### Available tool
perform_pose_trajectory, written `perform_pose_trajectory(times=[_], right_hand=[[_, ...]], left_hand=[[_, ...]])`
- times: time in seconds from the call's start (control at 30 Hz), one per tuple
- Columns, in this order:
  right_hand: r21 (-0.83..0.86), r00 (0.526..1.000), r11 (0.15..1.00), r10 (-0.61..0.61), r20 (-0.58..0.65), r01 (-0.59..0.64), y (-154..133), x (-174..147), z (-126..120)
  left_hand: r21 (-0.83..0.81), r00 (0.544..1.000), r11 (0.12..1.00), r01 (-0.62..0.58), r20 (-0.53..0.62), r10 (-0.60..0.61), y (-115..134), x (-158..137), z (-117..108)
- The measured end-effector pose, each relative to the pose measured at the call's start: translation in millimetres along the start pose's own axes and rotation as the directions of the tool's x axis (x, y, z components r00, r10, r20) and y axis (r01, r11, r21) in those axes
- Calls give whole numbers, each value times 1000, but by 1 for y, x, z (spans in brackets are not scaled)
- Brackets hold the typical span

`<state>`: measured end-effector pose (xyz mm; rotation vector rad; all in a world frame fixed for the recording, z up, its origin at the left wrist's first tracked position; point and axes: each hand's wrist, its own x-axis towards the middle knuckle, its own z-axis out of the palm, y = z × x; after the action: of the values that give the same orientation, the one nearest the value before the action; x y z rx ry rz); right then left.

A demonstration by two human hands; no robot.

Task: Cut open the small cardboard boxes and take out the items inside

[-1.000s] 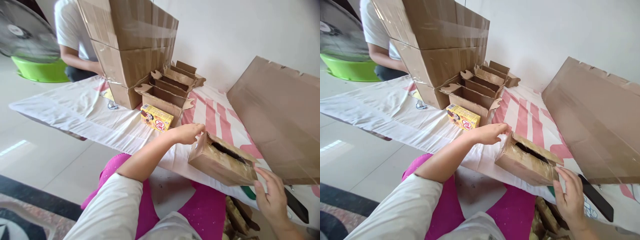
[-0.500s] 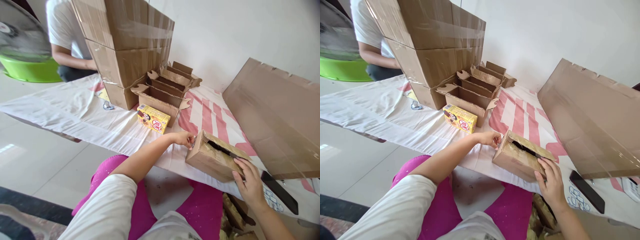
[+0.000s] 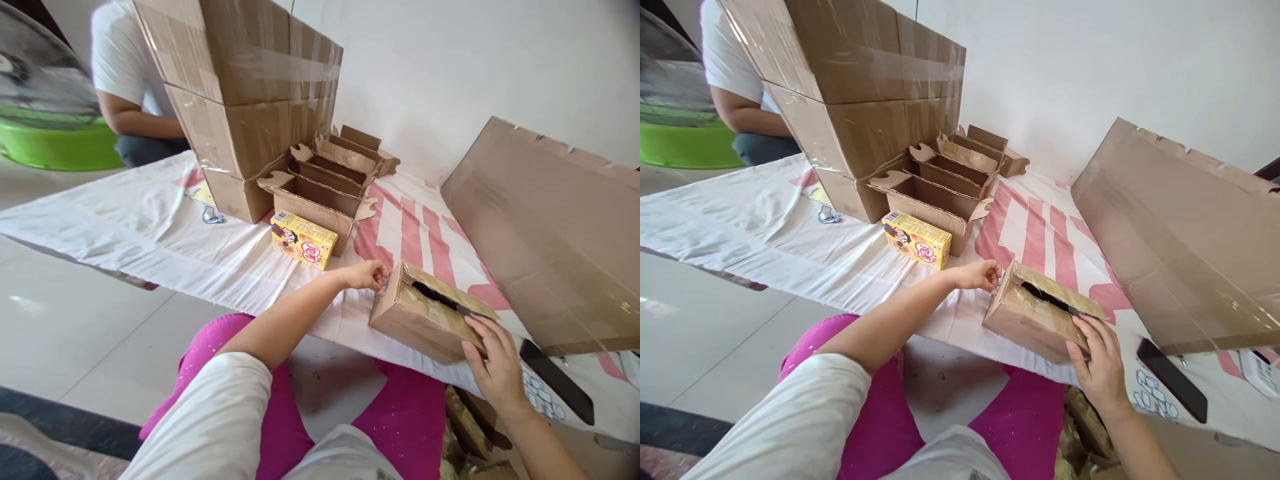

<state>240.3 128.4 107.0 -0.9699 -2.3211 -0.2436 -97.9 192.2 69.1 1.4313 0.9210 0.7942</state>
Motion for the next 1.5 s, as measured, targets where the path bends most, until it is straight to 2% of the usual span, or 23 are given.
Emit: perform_pose_trajectory(times=[0.33, 0.43, 0.5, 0.57, 0.63, 0.7, 0.8, 0.9, 1.03, 1.1, 1.17, 1.2, 1.23, 1.27, 1.3, 1.4, 1.5], right_hand=[[-3, 1000, 1000, 0, -7, 0, 1, 0, 1], [-22, 1000, 1000, -8, 4, 8, -2, 4, -1], [-59, 999, 998, 11, -39, -13, -11, 7, -8], [-81, 990, 995, 45, -136, -56, -29, 9, -17], [-20, 976, 997, 63, -208, -68, -53, 12, -25], [184, 987, 982, 65, -145, -38, -78, 15, -28], [436, 997, 900, 53, -53, -24, -105, 22, -23], [490, 999, 871, 38, -39, -14, -115, 24, -19], [472, 997, 880, 71, -23, -51, -110, 13, -23], [460, 988, 878, 155, -6, -135, -94, 2, -28], [408, 945, 861, 326, 16, -304, -67, -12, -33], [349, 895, 834, 444, 36, -428, -48, -20, -36], [248, 815, 783, 578, 50, -571, -27, -28, -39], [95, 714, 708, 696, 73, -700, -4, -37, -41], [-77, 613, 623, 781, 120, -778, 19, -45, -44], [-248, 485, 524, 850, 206, -814, 78, -69, -52], [-384, 383, 483, 870, 310, -787, 109, -88, -55]], left_hand=[[-17, 1000, 999, -30, -6, 30, 9, -5, -4], [-38, 996, 996, -83, -34, 81, 27, -15, -14], [-60, 988, 987, -151, -42, 148, 47, -27, -16], [-69, 952, 950, -304, -72, 299, 72, -43, -7], [37, 917, 919, -391, -66, 393, 95, -62, 11], [240, 893, 868, -434, -14, 451, 112, -80, 35], [418, 898, 795, -438, 159, 411, 122, -98, 68], [474, 891, 754, -454, 268, 367, 118, -99, 88], [510, 891, 730, -455, 268, 368, 111, -89, 90], [533, 894, 717, -448, 249, 374, 109, -86, 85], [561, 896, 702, -439, 219, 386, 108, -85, 79], [575, 896, 693, -435, 201, 396, 108, -84, 76], [591, 895, 682, -431, 180, 409, 108, -83, 74], [609, 892, 669, -426, 161, 422, 107, -82, 71], [625, 888, 655, -425, 147, 435, 107, -81, 69], [664, 871, 612, -430, 128, 474, 107, -77, 66], [690, 865, 583, -429, 127, 485, 105, -73, 64]])
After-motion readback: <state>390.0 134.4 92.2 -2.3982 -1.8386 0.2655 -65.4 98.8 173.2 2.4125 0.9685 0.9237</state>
